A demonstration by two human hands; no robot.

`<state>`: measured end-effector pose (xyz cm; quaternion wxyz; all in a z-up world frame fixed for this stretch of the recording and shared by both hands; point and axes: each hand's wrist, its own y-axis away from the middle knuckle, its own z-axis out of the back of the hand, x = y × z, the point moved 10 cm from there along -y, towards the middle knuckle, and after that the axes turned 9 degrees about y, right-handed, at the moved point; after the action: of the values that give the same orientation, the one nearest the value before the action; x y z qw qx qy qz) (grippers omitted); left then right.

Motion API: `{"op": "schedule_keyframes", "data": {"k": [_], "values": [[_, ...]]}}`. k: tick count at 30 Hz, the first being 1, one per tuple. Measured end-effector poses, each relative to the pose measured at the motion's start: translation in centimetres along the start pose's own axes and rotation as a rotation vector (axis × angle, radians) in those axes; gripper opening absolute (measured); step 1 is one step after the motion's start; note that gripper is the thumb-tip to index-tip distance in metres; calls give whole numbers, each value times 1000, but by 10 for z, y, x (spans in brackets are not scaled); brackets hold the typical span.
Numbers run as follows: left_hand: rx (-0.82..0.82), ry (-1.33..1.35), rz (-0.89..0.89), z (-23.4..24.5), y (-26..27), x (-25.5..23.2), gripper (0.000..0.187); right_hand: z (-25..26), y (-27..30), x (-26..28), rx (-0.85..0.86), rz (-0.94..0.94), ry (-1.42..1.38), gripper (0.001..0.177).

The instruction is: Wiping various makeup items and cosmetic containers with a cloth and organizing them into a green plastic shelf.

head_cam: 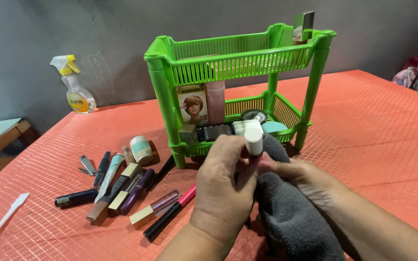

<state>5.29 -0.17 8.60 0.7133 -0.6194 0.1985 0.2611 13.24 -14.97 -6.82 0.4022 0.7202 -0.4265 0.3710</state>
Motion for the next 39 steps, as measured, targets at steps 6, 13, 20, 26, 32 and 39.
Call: {"op": "schedule_keyframes", "data": {"k": [6,13,20,26,32,39], "values": [[39,70,40,-4,3,11,24,17,6,-2,-243,-12,131,42],[-54,-24,10,15,-48,12,36,7,27,13,-338,16,136,42],[-44,236,-264,10,-164,-11,49,43,-3,-15,-269,-122,179,48],[-196,-208,-258,-17,-265,42,20,52,3,-21,-298,-152,162,50],[23,-430,222,-69,-309,113,14,42,16,-16,-285,-153,125,47],[128,-396,171,-116,-333,163,18,29,29,-6,-312,-205,130,47]]}}
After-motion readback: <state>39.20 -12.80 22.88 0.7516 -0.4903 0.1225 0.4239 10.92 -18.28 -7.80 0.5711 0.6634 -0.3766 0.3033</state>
